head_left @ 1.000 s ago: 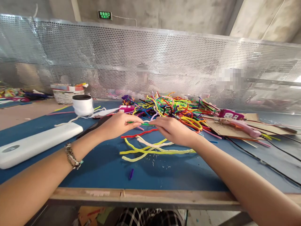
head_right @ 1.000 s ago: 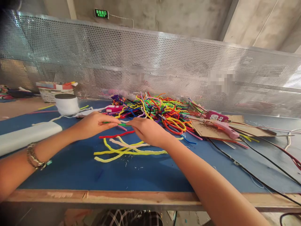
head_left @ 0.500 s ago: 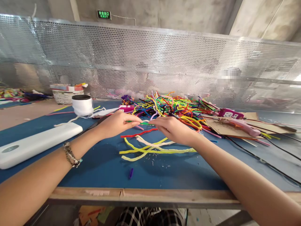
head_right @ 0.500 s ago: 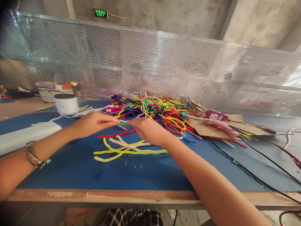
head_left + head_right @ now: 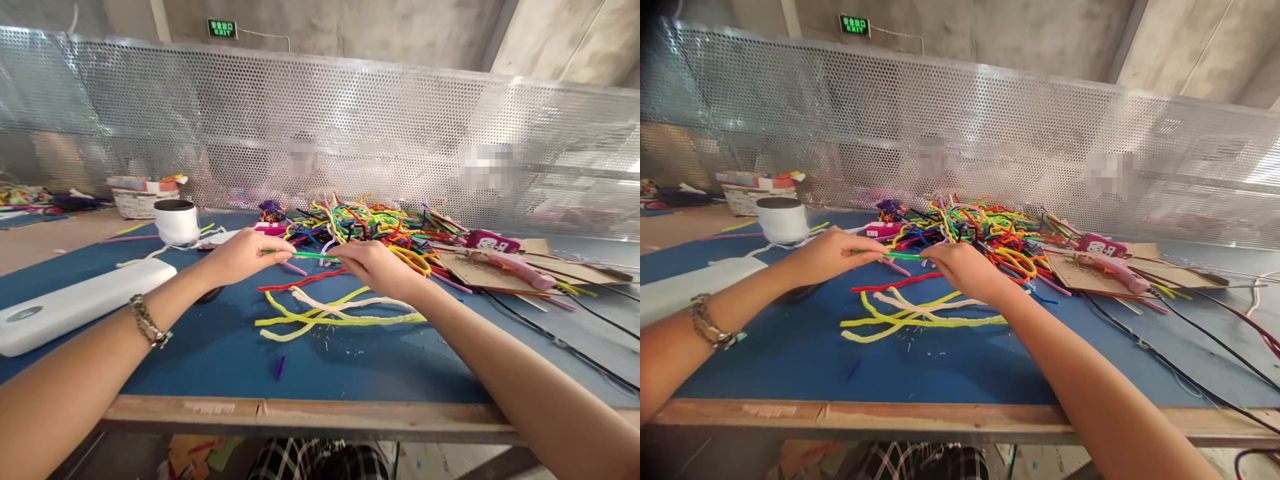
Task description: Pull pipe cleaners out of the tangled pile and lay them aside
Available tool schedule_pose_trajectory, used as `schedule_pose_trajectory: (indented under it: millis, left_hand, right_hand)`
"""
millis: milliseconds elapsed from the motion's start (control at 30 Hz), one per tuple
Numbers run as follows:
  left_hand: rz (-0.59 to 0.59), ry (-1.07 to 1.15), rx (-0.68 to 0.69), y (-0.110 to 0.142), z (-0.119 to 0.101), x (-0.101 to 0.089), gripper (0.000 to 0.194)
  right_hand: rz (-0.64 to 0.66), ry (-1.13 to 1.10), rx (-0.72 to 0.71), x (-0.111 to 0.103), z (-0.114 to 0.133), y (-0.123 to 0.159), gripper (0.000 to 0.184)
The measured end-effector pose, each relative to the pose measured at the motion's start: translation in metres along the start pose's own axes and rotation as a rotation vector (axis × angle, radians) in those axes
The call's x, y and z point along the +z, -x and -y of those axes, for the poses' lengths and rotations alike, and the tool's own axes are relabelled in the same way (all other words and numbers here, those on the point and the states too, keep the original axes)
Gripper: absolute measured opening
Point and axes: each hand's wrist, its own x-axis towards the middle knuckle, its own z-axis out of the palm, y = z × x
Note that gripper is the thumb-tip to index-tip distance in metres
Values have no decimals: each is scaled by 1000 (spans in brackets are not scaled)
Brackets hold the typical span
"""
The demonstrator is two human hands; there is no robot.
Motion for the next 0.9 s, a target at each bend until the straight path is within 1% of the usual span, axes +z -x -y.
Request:
schedule_pose_trajectory:
  millis: [167,333,500,633,900]
  left_hand:
    - [18,8,7,-1,1,-2,32]
    - [7,-3,1,-1,4,-2,32]
    - [52,-46,18,-2,4,-3,34]
    - [85,-74,46,-2,4,-3,35]
    - [78,-75,49,-2,5,-5,33]
  right_hand:
    - [10,49,42,-1,-1,0,29]
    - [51,37,68,-3,-2,-1,28]
    - [44,86,92,-4,-5,-1,29]
    - [68,85,105,-4,-6,0,30]
    - [33,90,146,-4,-11,2,30]
